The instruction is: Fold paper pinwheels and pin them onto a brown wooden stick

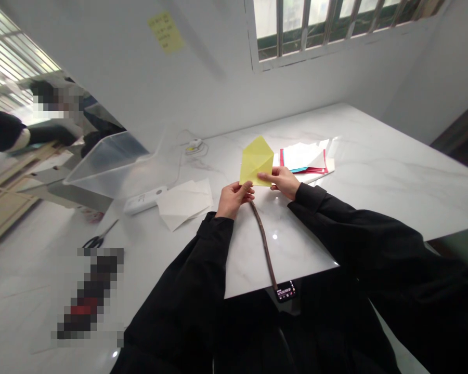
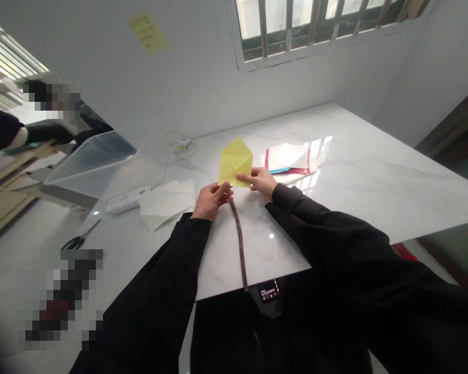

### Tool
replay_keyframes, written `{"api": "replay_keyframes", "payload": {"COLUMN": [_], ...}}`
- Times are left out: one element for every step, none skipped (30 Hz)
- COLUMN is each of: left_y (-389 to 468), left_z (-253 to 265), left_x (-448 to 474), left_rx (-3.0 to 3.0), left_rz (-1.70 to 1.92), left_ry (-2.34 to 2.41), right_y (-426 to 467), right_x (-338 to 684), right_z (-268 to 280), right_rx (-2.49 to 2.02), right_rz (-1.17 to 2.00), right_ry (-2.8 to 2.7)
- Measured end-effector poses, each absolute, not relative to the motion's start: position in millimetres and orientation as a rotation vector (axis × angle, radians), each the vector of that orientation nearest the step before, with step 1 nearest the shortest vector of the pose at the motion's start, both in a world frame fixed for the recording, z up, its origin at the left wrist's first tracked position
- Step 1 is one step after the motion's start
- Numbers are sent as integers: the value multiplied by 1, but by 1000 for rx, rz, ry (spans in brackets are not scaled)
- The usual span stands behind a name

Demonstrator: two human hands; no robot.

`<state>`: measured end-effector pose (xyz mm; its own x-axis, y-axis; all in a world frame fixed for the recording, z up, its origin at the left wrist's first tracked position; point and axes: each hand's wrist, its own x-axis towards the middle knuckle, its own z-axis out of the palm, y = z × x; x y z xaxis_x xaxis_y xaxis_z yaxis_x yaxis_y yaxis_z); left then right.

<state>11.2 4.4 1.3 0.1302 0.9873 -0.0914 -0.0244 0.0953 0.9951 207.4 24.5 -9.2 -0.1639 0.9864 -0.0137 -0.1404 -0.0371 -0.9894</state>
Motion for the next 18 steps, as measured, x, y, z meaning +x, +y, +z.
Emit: {"api": "replay_keyframes", "payload": {"left_y": [4,4,4,3,3,3,3,2,1,1,0,-1,-2,-3,-4,-5,-6,-6], "left_z": [2,2,2,2,2,2,1,1,1,1,1,0,0,-1,-2,-2,-3,-4], "left_x": [12,12,12,12,12,13,13,14,15,17,19,20,22,24,25,27,27,28], "left_rx": [1194,1210,1222,1231,1237,1240,1237,1227,1214,1200,1190,1187,1190,1200,1215,1232,1251,1269], "left_rz": [1059,1063,1073,1084,1093,1100,1106,1110,1108,1100,1090,1079,1067,1056,1048,1044,1041,1040], "left_ry": [1133,1131,1130,1129,1129,1130,1132,1136,1139,1141,1144,1147,1149,1150,1150,1147,1140,1131], "right_y": [24,23,23,23,22,22,22,21,21,20,19,18,17,16,15,14,13,12], "right_x": [207,207,206,206,206,205,205,204,203,202,200,199,197,196,194,193,192,192], "right_z": [-9,-8,-8,-8,-7,-7,-7,-8,-8,-8,-9,-9,-9,-9,-9,-9,-8,-8], "right_rx": [-1030,-1024,-1019,-1017,-1019,-1023,-1030,-1037,-1043,-1048,-1051,-1052,-1051,-1047,-1043,-1037,-1032,-1028], "right_rz": [1419,1426,1431,1435,1437,1438,1439,1439,1440,1440,1441,1445,1451,1458,1465,1470,1472,1473], "right_ry": [-1205,-1205,-1206,-1208,-1208,-1205,-1196,-1181,-1162,-1142,-1122,-1106,-1093,-1083,-1076,-1071,-1069,-1069]}}
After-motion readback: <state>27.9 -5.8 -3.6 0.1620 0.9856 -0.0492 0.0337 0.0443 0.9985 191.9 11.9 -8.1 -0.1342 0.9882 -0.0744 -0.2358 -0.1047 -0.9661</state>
